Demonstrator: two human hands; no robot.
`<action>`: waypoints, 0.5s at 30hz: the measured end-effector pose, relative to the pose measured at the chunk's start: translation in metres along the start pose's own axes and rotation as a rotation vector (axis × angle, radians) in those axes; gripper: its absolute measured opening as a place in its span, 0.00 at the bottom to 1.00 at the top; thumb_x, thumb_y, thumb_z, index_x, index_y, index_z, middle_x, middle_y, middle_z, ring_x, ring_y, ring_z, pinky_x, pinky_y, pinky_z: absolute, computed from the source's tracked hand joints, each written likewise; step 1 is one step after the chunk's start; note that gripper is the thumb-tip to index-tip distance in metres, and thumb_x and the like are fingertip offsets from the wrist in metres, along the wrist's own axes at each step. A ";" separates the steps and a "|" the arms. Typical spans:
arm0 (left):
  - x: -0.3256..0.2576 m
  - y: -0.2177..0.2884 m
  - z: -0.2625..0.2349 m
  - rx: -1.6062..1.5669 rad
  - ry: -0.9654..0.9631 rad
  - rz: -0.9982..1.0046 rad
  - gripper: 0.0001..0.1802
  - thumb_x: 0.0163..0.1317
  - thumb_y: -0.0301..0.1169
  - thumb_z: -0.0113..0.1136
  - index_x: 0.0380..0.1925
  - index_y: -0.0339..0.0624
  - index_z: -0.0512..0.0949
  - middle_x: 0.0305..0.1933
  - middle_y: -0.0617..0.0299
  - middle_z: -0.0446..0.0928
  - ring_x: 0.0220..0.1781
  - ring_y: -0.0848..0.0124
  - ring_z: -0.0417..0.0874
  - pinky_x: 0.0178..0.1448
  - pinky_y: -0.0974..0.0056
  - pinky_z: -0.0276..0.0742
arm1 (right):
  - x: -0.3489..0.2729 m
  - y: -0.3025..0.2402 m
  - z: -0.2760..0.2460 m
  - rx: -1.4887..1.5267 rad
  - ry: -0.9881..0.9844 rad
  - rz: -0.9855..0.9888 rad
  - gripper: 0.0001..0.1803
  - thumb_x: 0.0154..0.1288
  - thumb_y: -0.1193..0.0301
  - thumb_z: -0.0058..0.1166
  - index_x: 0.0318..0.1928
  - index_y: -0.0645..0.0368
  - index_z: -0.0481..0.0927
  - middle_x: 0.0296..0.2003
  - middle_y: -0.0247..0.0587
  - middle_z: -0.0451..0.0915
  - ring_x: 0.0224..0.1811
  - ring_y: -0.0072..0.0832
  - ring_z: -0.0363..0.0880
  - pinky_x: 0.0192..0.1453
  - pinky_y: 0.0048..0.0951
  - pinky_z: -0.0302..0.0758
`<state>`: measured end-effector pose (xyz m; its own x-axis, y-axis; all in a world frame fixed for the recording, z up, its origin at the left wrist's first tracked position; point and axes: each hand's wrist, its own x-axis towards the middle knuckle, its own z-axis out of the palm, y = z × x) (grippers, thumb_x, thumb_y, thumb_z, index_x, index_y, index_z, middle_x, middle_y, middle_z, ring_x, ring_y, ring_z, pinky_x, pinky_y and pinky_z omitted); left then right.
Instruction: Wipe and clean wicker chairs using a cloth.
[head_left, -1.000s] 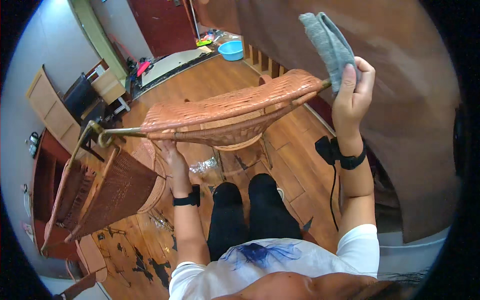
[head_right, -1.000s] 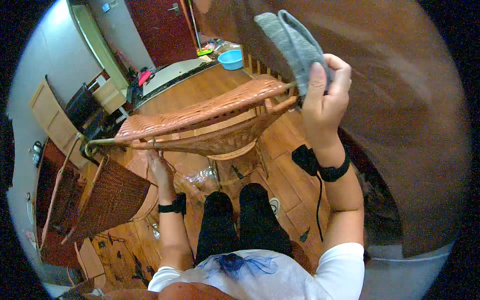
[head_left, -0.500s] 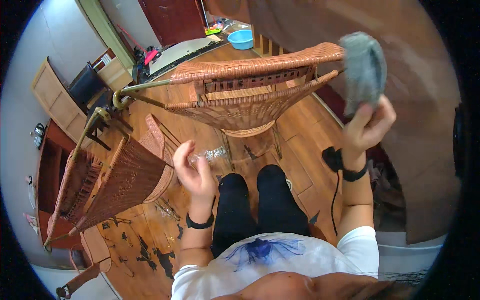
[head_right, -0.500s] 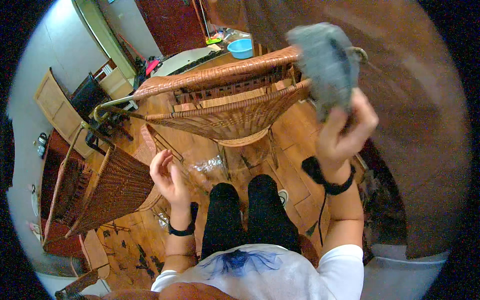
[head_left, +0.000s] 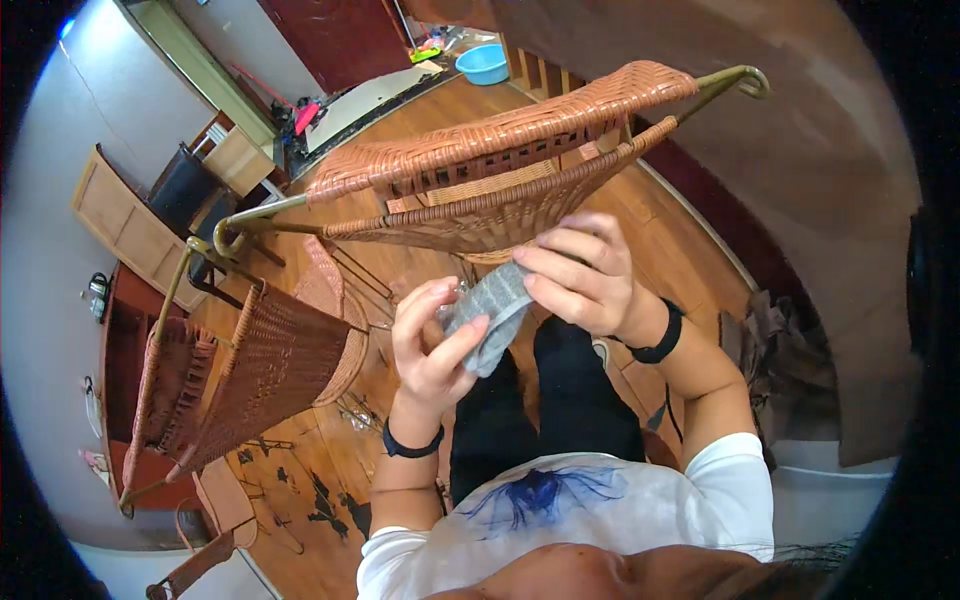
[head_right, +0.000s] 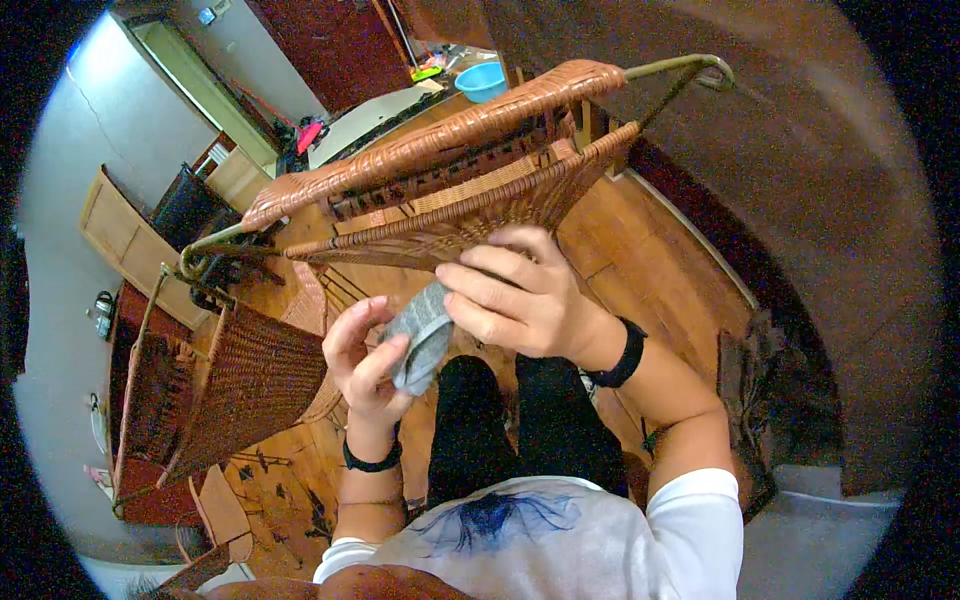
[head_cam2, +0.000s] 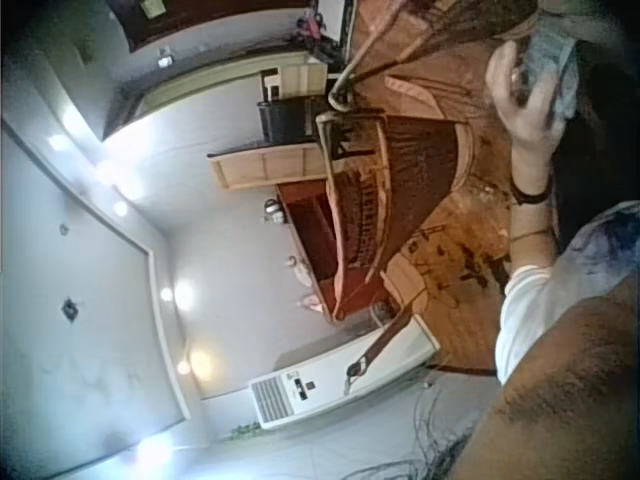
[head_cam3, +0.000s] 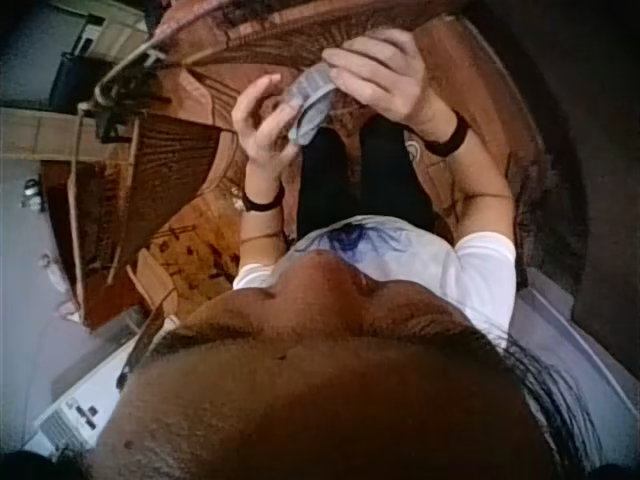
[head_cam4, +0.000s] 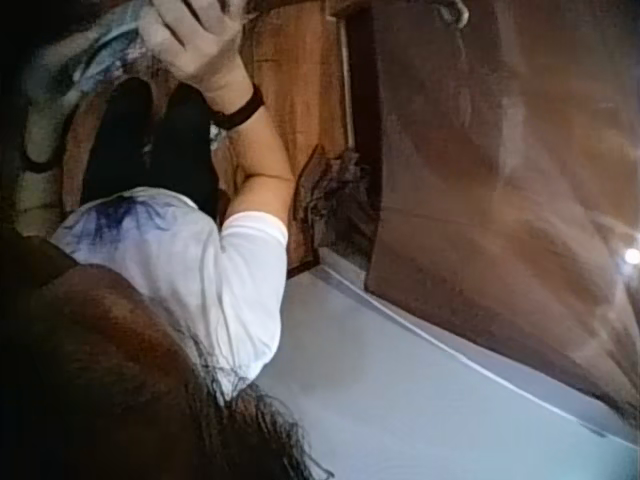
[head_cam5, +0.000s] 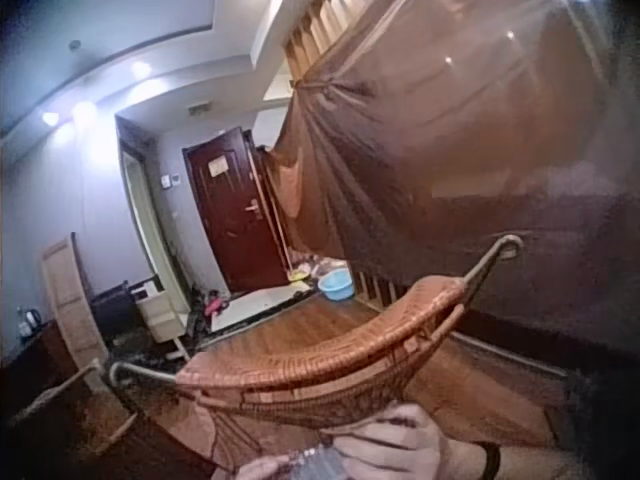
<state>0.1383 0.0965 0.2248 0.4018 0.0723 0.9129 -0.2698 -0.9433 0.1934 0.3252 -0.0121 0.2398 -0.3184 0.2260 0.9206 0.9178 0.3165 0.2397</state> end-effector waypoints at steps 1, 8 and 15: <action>0.000 -0.001 0.000 0.000 -0.012 0.039 0.24 0.40 0.22 0.70 0.42 0.47 0.80 0.52 0.52 0.68 0.52 0.53 0.75 0.51 0.56 0.77 | -0.001 0.002 -0.001 -0.030 -0.003 -0.003 0.12 0.55 0.68 0.59 0.39 0.51 0.74 0.44 0.35 0.80 0.45 0.32 0.75 0.48 0.40 0.72; 0.007 0.008 -0.002 0.434 0.106 -0.115 0.19 0.37 0.18 0.67 0.34 0.46 0.85 0.42 0.59 0.71 0.39 0.67 0.73 0.38 0.68 0.70 | 0.001 0.003 -0.003 -0.109 -0.039 0.122 0.11 0.52 0.67 0.56 0.39 0.48 0.78 0.45 0.32 0.79 0.45 0.33 0.75 0.43 0.37 0.72; 0.025 0.003 0.001 0.022 0.049 -0.241 0.13 0.46 0.20 0.66 0.35 0.39 0.80 0.47 0.54 0.71 0.51 0.60 0.76 0.56 0.59 0.73 | -0.011 -0.001 0.002 0.131 -0.072 0.316 0.13 0.49 0.72 0.56 0.38 0.53 0.79 0.42 0.38 0.79 0.44 0.38 0.76 0.44 0.34 0.75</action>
<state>0.1487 0.0946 0.2479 0.4095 0.3110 0.8577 -0.1517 -0.9038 0.4002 0.3273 -0.0128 0.2287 -0.0436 0.3948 0.9178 0.9370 0.3347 -0.0995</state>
